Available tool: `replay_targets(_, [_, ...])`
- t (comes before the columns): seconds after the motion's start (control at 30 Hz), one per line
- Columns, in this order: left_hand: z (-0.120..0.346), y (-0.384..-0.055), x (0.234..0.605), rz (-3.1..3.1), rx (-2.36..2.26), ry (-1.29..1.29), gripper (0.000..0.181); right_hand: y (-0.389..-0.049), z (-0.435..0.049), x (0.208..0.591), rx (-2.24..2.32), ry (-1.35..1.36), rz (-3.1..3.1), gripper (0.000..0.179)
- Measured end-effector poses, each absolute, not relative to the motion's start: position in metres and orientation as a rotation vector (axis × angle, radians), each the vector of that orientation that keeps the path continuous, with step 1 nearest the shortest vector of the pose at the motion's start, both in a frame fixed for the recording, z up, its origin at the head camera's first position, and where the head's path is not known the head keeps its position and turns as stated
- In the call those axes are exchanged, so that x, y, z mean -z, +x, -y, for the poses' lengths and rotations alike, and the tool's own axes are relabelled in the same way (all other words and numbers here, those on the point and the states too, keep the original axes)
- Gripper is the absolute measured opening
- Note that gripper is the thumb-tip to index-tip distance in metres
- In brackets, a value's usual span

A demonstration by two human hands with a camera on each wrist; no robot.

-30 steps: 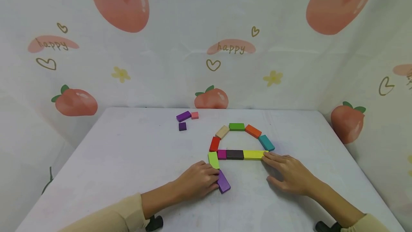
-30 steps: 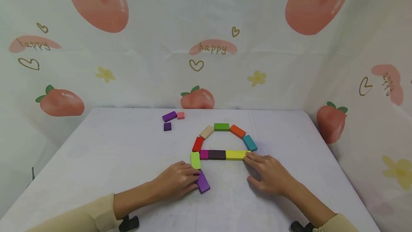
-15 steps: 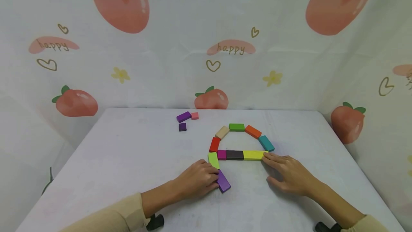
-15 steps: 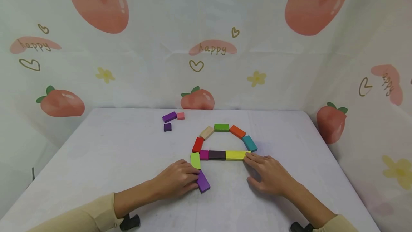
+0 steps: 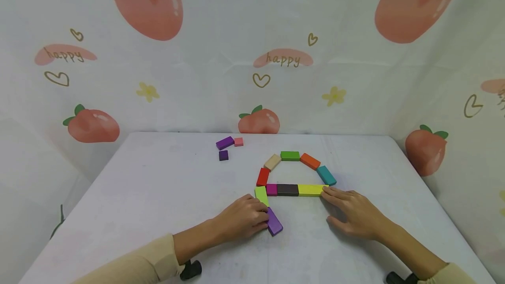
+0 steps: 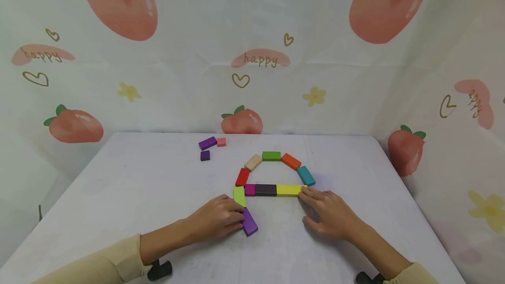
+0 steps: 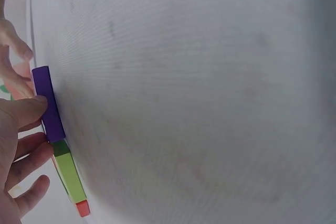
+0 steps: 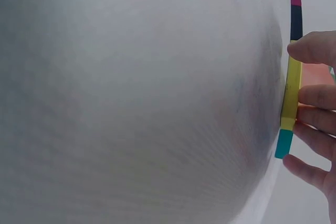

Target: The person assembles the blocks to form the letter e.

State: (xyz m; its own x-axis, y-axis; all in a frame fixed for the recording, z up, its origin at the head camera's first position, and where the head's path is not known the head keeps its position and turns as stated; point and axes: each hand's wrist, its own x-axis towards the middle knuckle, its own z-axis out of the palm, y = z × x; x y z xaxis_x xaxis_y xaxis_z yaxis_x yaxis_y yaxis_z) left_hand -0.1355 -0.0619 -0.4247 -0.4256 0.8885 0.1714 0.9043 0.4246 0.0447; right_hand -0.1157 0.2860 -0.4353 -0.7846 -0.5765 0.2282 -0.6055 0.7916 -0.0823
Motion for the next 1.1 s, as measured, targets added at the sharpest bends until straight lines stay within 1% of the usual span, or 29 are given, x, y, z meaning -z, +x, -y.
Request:
replay_targets(0.53, [0.0627, -0.1365, 0.4246, 2.570, 0.189, -1.592, 0.028, -0.1146, -0.2851, 0.4335, -0.223, 0.913, 2.830, 0.060])
replay_targets(1.1, [0.0609, -0.1361, 0.4241, 2.558, 0.178, -1.577, 0.026, -0.1151, -0.2857, 0.4345, -0.212, 0.914, 2.831, 0.059])
